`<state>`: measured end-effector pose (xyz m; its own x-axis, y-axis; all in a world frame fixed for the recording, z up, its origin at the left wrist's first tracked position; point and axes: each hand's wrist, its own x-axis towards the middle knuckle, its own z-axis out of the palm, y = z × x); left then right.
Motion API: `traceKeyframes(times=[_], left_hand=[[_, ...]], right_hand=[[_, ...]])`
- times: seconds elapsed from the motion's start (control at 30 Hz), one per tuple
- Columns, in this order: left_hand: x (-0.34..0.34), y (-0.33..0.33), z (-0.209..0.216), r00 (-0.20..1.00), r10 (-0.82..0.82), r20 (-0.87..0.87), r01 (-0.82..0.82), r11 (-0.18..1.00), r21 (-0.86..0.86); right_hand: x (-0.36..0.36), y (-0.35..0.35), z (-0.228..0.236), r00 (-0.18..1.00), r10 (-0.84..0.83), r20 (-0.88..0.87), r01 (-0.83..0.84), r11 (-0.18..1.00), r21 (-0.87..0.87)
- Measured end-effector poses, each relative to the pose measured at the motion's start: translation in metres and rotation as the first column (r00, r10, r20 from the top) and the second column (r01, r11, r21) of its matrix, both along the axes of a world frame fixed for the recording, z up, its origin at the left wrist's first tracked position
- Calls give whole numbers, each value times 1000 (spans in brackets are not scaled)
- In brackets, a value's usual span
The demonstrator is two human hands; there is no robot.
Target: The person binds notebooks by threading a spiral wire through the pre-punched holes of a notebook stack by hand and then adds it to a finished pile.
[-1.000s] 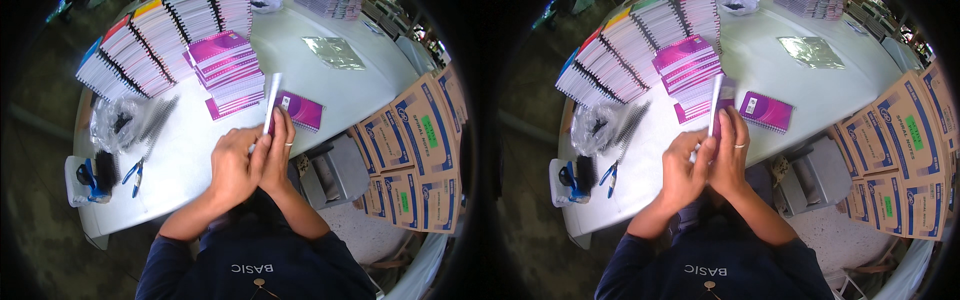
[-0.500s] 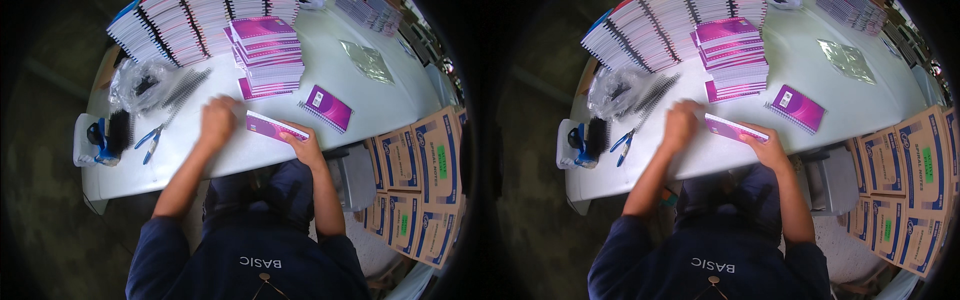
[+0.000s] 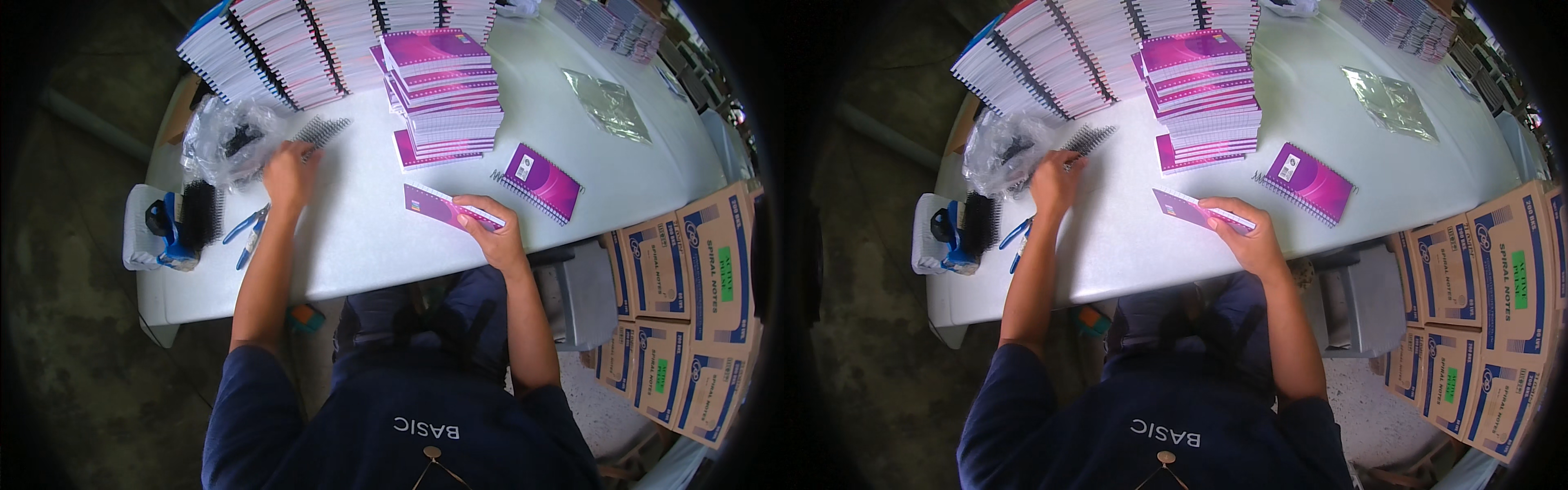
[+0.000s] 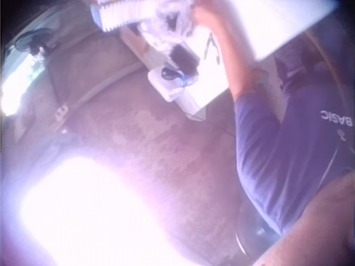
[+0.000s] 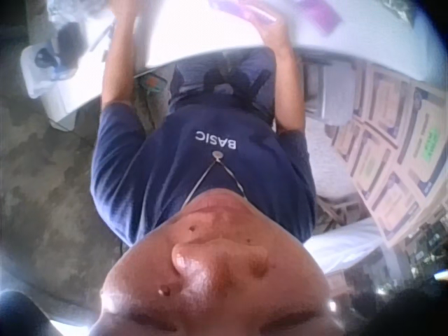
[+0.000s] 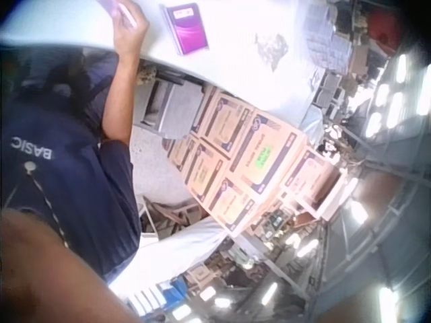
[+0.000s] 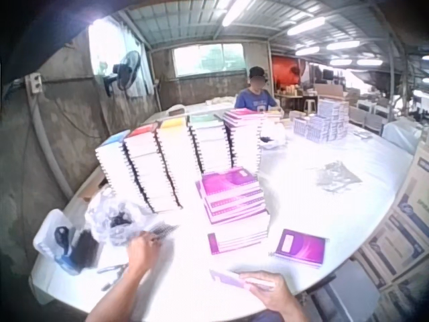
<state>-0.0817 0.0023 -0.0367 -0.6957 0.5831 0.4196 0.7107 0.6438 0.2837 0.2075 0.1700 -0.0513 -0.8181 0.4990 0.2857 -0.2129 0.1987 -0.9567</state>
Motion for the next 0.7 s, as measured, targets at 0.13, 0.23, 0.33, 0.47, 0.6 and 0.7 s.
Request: traceKeyframes(times=[0.13,0.23,0.33,0.47,0.6,0.7], left_hand=[[6,1,28,981,17,194,-39,993,108],[26,7,24,870,-381,314,306,915,261],[80,13,35,460,-543,703,482,817,315],[78,20,25,400,-519,756,500,814,294],[83,30,28,425,-615,665,519,767,377],[79,27,22,480,-580,658,459,806,374]], right_hand=[[-2,-3,-3,1000,-14,-17,13,999,-34],[-2,-3,-6,1000,-22,-2,22,998,-52],[-2,-2,-8,999,-50,10,50,997,-63],[-4,-4,-6,997,-76,26,77,997,-24],[-2,-2,-8,997,-58,43,61,996,-58],[-3,-4,-7,998,-61,26,63,995,-76]])
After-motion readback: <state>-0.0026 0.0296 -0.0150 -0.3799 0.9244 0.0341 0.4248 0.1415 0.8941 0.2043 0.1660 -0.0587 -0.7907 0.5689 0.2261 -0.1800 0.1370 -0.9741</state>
